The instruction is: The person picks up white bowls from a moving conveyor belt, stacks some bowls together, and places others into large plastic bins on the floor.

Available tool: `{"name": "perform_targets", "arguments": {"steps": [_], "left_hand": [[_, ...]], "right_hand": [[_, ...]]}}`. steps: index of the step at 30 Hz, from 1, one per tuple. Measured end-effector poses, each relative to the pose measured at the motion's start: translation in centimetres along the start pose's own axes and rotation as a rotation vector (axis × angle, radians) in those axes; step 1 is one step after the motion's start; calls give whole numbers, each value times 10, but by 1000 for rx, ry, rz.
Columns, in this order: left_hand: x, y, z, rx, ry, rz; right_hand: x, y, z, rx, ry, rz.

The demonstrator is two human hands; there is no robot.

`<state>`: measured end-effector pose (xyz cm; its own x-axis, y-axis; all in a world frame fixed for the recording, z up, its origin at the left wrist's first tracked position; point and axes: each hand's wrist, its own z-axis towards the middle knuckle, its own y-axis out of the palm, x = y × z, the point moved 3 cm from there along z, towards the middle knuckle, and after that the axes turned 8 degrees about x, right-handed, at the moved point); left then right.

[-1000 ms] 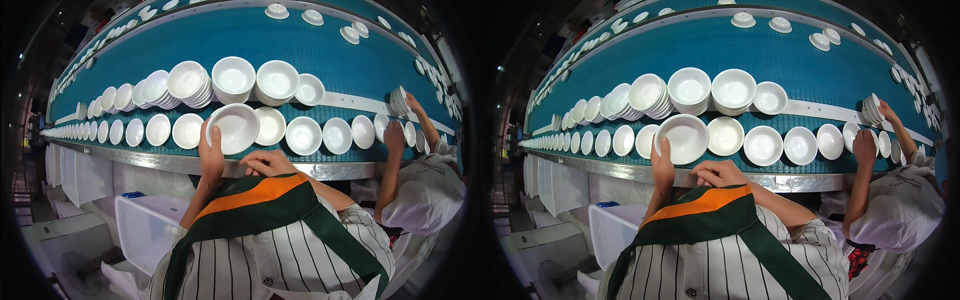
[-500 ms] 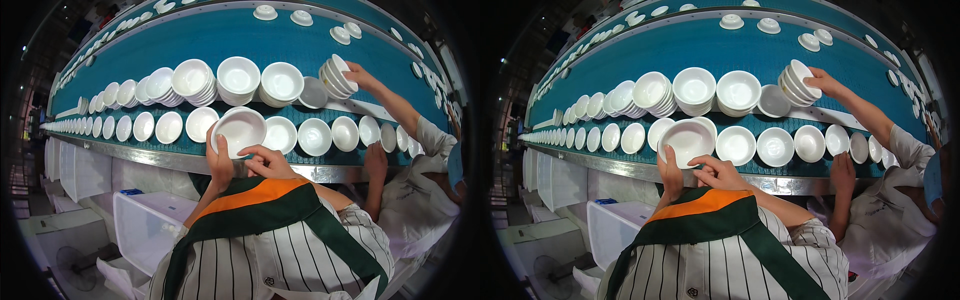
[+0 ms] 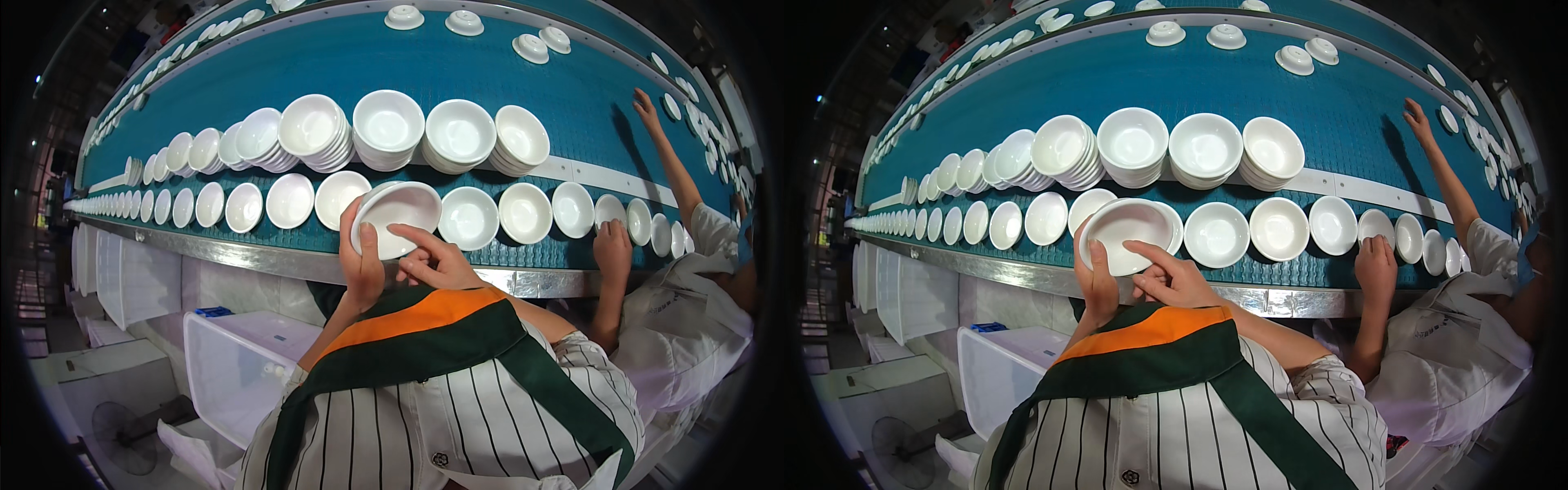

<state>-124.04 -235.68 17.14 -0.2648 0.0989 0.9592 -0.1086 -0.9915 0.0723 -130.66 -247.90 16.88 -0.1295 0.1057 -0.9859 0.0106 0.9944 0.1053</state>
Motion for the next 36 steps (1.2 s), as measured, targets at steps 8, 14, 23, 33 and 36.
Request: {"name": "perform_targets", "arguments": {"steps": [8, 14, 23, 33, 36], "left_hand": [[-2, -2, -2, 2, 49, 36], [-2, -3, -1, 2, 29, 16], [-6, -2, -4, -10, -1, 104], [-5, 25, -21, -451, -36, 196], [-4, 27, -19, -597, -123, 244]], "right_hand": [[-2, 0, 0, -2, -32, -54], [0, 0, 0, -48, 26, 6], [20, -13, -7, -8, 133, 48], [38, -37, -28, 332, 305, 348], [41, -40, -32, 338, 314, 405]]}}
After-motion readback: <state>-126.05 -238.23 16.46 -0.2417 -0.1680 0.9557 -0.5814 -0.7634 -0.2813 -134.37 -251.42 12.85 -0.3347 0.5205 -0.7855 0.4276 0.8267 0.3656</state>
